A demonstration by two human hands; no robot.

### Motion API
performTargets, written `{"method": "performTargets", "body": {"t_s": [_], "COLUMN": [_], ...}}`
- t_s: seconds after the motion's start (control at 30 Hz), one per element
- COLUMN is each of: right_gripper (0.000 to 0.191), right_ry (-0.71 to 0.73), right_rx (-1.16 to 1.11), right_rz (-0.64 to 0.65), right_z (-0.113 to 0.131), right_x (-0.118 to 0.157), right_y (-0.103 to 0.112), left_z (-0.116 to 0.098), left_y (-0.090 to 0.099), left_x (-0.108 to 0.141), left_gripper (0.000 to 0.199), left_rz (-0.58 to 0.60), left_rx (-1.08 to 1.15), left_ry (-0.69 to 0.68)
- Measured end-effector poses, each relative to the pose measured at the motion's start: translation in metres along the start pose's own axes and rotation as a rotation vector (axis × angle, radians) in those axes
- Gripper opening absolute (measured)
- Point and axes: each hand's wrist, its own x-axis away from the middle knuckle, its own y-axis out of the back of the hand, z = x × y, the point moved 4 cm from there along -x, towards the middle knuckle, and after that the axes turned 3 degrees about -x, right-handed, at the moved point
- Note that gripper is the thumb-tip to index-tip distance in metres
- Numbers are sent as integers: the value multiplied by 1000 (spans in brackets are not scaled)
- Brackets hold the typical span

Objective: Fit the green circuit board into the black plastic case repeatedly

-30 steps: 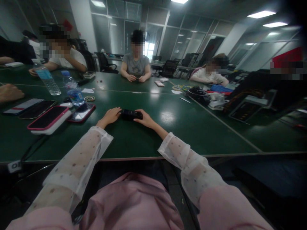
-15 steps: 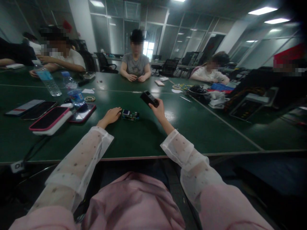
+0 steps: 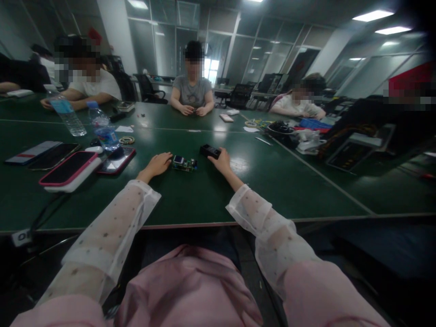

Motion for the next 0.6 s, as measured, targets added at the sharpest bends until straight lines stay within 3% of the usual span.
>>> {"method": "performTargets", "body": {"t_s": [0.1, 0.23, 0.43, 0.6], "right_gripper": [76, 73, 82, 81], "right_ry": [14, 57, -18, 45], "right_rx": [-61, -95, -173, -176], "right_rz": [-123, -251, -206, -203], "right_z": [4, 10, 17, 20], "right_x": [1, 4, 7, 8], "right_y": [5, 12, 13, 15], "left_z": [0, -3, -7, -6], "left_y": [1, 3, 6, 6], "left_x": [1, 2, 4, 3], "left_gripper": [48, 49, 49, 49], "left_rz": [-5, 2, 22, 26], "left_rx": [2, -9, -17, -3], "left_ry": [7, 5, 9, 10]}}
